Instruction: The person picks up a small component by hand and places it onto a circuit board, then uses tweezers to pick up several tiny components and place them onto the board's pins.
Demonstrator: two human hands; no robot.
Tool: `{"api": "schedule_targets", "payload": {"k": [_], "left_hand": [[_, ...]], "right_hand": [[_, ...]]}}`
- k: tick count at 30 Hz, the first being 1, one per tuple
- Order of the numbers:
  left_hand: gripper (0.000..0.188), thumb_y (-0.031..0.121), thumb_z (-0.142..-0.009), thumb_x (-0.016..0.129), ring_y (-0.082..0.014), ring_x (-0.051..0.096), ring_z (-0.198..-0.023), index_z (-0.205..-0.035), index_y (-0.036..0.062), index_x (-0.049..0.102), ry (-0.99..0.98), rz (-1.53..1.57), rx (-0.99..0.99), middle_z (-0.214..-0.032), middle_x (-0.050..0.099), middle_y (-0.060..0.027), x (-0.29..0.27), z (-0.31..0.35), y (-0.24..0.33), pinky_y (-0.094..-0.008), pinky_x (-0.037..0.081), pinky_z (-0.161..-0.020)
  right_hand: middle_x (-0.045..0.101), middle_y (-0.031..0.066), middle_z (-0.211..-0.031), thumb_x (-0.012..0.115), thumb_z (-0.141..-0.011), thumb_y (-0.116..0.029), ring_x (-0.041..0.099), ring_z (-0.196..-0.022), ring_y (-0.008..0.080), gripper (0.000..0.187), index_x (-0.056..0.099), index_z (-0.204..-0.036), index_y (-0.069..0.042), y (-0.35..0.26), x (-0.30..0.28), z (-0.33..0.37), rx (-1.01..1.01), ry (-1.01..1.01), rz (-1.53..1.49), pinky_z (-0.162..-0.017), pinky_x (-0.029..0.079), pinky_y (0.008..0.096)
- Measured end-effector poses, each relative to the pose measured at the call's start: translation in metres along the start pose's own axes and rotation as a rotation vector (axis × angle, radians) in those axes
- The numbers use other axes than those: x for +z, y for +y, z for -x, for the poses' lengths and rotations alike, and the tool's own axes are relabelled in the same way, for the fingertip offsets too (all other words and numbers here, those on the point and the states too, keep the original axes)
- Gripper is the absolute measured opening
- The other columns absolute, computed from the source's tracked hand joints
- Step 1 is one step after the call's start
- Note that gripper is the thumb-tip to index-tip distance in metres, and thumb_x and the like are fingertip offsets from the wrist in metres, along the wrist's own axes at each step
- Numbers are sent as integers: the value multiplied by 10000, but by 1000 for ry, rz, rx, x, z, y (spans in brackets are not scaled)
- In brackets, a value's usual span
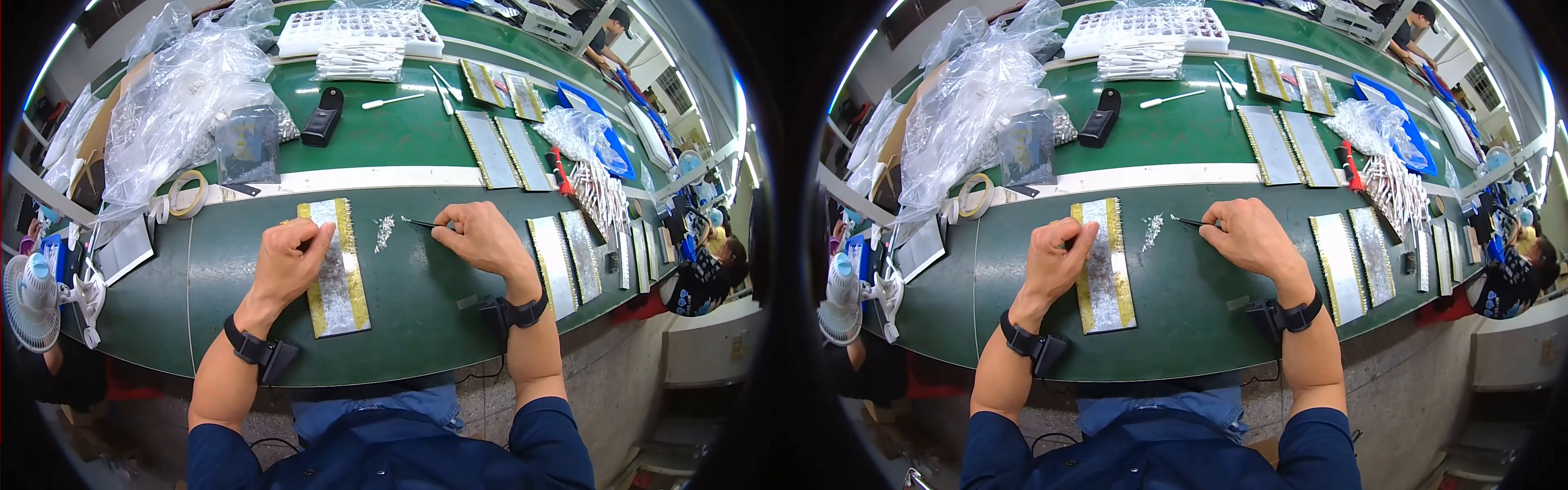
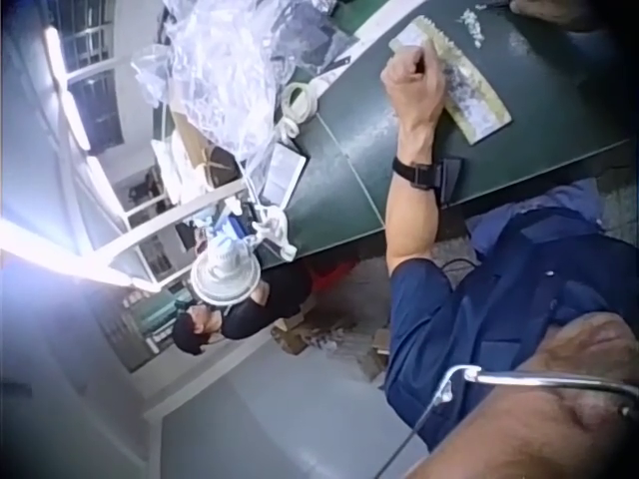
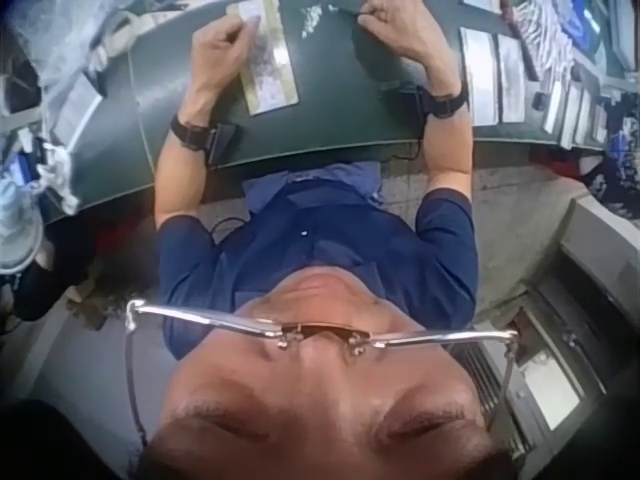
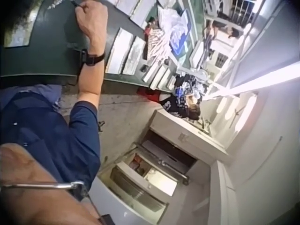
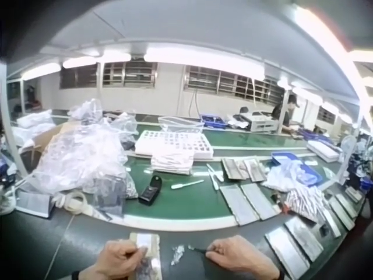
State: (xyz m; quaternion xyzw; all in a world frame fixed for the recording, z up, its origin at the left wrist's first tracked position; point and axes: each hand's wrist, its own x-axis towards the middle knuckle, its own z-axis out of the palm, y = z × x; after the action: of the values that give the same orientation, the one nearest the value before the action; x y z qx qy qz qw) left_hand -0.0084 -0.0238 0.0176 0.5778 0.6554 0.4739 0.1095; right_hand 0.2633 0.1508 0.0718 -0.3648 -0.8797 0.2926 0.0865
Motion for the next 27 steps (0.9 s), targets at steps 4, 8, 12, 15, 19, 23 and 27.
{"api": "schedule_targets", "payload": {"k": [4,8,12,15,19,23,27], "left_hand": [[397,98,-1024,765,-278,438,-557,-726,-46,545,1,2,-1,-621,481,-143,0,1,1,-426,370,-576],[388,93,-1018,769,-277,473,-577,-727,-45,553,-7,5,-1,-650,522,-142,-1,0,1,-419,385,-588],[352,63,-991,789,-270,591,-682,-721,-33,587,-19,14,51,-778,660,-125,0,2,2,-390,455,-646],[304,35,-959,813,-266,675,-797,-720,-19,633,8,82,200,-924,768,-106,1,-3,6,-371,510,-711],[219,12,-904,852,-274,723,-967,-740,12,707,-163,58,348,-1144,823,-65,-5,-5,8,-374,562,-812],[467,-8,-865,877,-303,736,-990,-649,14,464,-231,46,376,-1158,837,-86,-2,-1,11,-388,554,-854],[469,-19,-860,877,-298,739,-994,-644,16,462,-234,66,368,-1143,835,-77,-1,-2,12,-398,562,-854]], "right_hand": [[623,143,-637,777,-968,-238,552,-556,272,261,811,-1068,1,6,7,0,-62,44,18,-583,447,411],[647,152,-664,779,-978,-229,587,-571,284,244,809,-1083,-11,10,8,0,-158,87,19,-598,472,415],[688,163,-711,788,-990,-211,624,-588,294,209,812,-1094,-31,-10,4,4,-191,6,-47,-607,491,408],[713,165,-742,795,-995,-200,647,-600,300,186,817,-1098,-46,-22,4,9,-157,-99,-148,-610,500,401],[727,159,-758,808,-997,-198,662,-612,297,176,822,-1105,-60,-25,11,11,-236,-113,-193,-610,504,382],[725,157,-755,808,-998,-208,671,-620,292,183,822,-1109,-63,-22,14,10,-293,-93,-189,-610,505,384],[724,157,-755,804,-1003,-212,668,-616,297,178,820,-1103,-65,-19,16,9,-302,-94,-184,-609,505,385]]}}
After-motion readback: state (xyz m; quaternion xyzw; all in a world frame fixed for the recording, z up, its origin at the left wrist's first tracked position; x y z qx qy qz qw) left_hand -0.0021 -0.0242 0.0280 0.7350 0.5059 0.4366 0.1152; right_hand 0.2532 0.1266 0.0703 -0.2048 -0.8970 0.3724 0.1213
